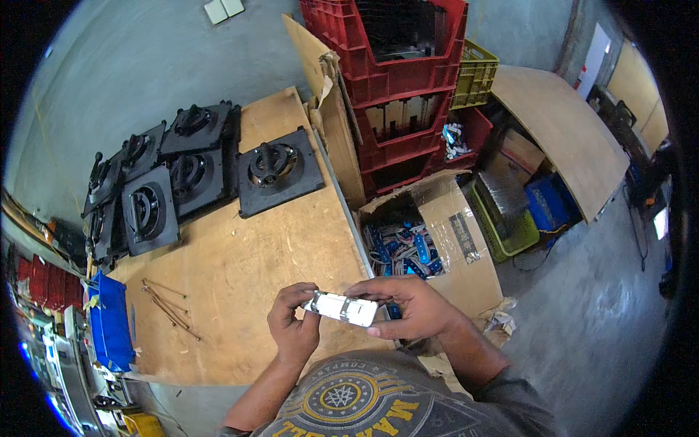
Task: The person sorts small hardware components from a blue bin onto a workbench, handling items such as copper rods, plastic pieces, and packaged parts. They repeatedly reach into the bin, pick up items, and place them on the table or back into the bin.
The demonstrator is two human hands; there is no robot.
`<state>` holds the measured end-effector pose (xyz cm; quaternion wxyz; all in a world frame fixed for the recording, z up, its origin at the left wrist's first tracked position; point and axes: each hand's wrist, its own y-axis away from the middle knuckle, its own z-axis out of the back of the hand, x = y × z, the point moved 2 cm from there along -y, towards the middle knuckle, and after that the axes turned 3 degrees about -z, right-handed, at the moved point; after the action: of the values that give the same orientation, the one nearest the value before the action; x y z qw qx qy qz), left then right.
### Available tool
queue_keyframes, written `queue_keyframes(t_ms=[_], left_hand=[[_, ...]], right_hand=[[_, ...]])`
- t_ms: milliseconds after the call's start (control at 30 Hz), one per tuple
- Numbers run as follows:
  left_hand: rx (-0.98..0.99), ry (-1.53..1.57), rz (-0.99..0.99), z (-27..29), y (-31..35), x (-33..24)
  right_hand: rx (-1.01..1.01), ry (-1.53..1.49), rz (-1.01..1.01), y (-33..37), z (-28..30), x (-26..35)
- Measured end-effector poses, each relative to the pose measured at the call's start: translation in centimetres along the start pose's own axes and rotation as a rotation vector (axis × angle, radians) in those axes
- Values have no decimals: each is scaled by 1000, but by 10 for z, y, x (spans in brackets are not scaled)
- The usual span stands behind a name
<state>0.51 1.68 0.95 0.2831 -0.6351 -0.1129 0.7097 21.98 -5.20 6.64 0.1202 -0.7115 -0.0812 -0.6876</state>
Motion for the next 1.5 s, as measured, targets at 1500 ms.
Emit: queue_keyframes(t_ms=[1500], left_hand=[[468, -238, 695, 0, 13, 122]], right_hand=[[-1484, 1104, -379, 52, 424, -111]])
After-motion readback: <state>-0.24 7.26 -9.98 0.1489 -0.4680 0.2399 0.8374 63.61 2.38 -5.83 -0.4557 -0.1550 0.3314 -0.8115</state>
